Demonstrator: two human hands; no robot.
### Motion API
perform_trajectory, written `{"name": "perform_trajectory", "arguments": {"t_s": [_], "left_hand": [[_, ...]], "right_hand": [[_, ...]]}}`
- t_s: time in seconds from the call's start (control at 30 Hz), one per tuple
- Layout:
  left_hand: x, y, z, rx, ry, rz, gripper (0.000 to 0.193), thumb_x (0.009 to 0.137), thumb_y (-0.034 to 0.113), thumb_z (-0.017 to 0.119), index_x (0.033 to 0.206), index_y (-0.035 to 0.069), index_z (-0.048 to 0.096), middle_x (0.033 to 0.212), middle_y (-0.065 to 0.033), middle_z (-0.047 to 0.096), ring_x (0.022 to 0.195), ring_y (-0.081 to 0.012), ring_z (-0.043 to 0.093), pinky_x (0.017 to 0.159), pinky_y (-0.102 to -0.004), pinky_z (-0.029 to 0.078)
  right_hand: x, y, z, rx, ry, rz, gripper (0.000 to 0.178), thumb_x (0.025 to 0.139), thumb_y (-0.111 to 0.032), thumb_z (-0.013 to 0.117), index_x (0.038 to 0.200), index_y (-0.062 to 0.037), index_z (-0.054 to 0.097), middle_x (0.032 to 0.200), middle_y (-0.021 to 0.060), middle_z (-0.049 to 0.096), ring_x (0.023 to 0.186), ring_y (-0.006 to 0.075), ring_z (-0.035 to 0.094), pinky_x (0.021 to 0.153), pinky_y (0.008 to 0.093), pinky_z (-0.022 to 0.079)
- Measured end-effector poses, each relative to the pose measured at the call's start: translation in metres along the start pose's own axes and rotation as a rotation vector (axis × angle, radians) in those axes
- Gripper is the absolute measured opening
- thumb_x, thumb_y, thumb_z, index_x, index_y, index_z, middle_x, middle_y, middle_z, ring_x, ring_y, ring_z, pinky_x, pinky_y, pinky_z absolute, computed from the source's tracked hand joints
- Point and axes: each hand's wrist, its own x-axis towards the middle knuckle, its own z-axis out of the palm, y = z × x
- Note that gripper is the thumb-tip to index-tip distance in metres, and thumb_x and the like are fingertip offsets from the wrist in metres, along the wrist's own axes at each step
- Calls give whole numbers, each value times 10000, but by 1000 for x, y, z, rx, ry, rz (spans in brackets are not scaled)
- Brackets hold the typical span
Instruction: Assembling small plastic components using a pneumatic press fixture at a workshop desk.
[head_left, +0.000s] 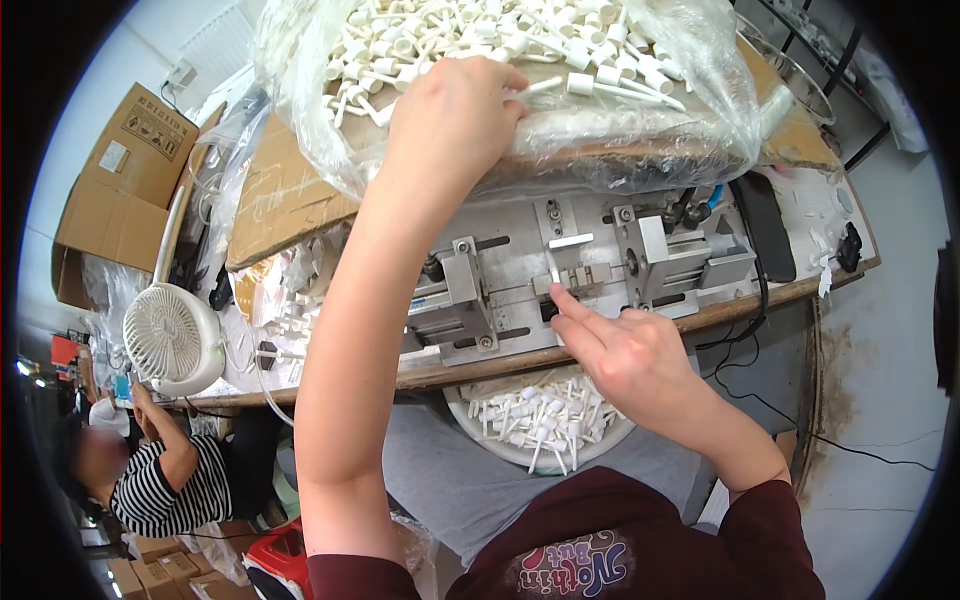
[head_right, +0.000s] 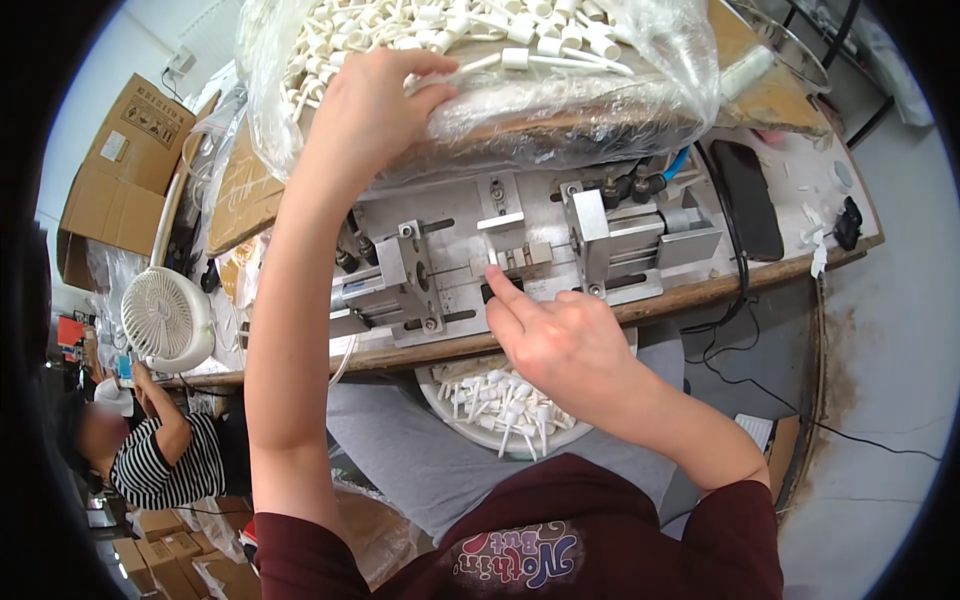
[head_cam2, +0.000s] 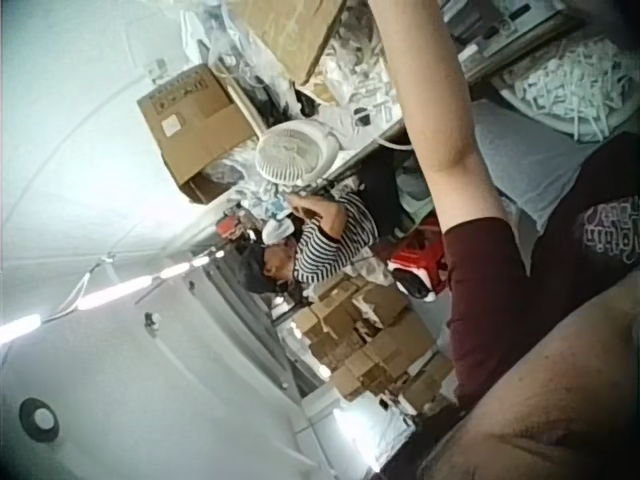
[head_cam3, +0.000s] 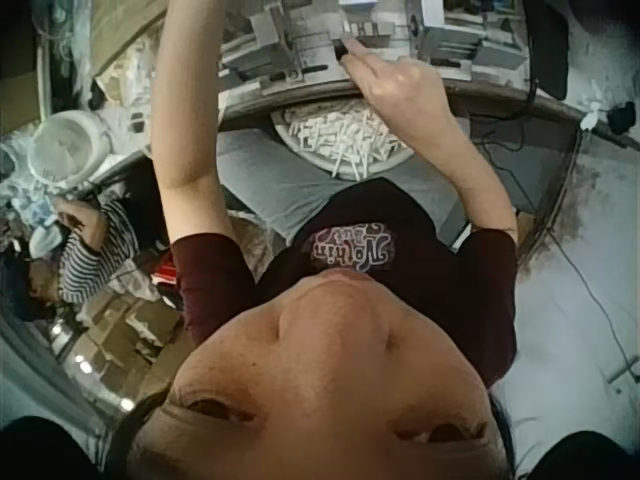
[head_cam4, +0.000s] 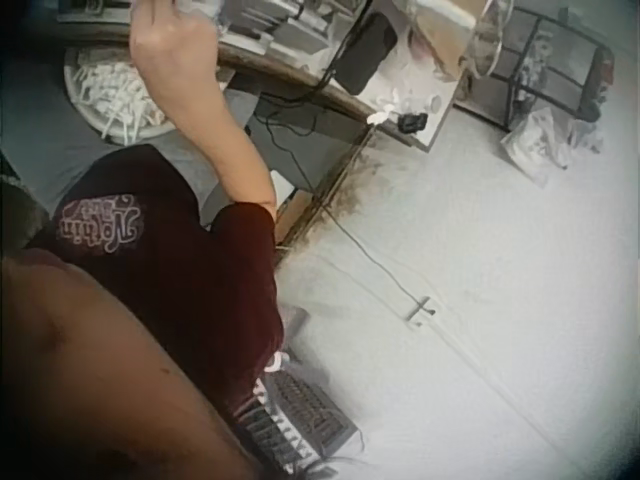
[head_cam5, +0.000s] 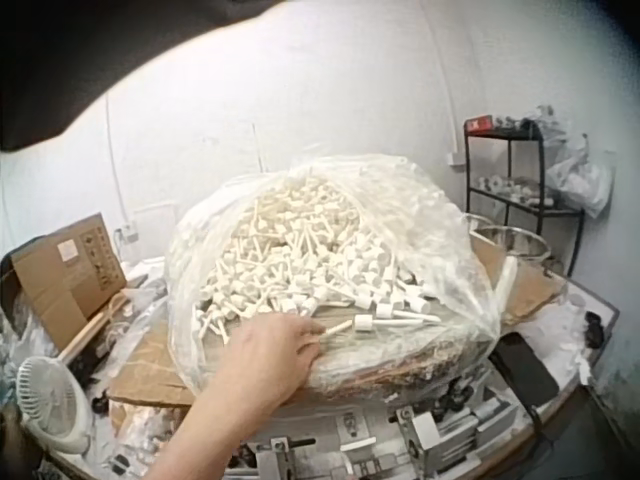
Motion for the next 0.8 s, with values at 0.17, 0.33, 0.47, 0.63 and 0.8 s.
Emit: {"name": "perform_trajectory", "arguments": {"t_s": [0.17, 0.33, 0.47, 0.63, 0.8], "left_hand": [[-11, 7, -11, -12, 202, 96, 169, 822, 148, 724, 961, 59, 761, 887, -142, 723, 793, -305, 706, 739, -396, 550], [-51, 32, -50, -220, 276, -44, 164, 793, 91, 781, 941, 42, 731, 832, -63, 660, 689, -145, 678, 561, -295, 507], [-88, 35, -61, -350, 274, -67, 231, 771, 3, 791, 986, 11, 709, 1034, -85, 629, 796, -138, 695, 624, -258, 568], [-120, 47, -51, -591, 135, -7, 303, 772, -73, 768, 1063, -39, 692, 1336, -184, 550, 976, -229, 713, 832, -300, 629], [-156, 61, -24, -441, 71, 46, 350, 738, -6, 810, 1076, 30, 730, 1244, -143, 663, 983, -226, 717, 767, -304, 603]], "right_hand": [[5, -2, -4, -17, -45, -31, 151, 724, -65, 645, 854, -7, 595, 1195, 252, 675, 525, 186, 643, 500, 297, 510], [21, 21, -28, 173, 27, -13, 174, 796, -151, 701, 902, -42, 618, 1076, 152, 715, 642, 238, 680, 569, 329, 540], [71, 69, -68, 134, 342, 14, 234, 830, -225, 739, 979, -52, 690, 955, 106, 710, 815, 299, 689, 742, 386, 549], [123, 127, -79, -297, 98, 449, 574, 804, -449, 750, 1167, -22, 626, 1103, 155, 679, 1009, 336, 660, 887, 416, 514], [142, 130, -48, -252, 30, 533, 617, 772, -467, 757, 1212, -63, 604, 1169, 136, 621, 1075, 340, 635, 919, 423, 504]]}}
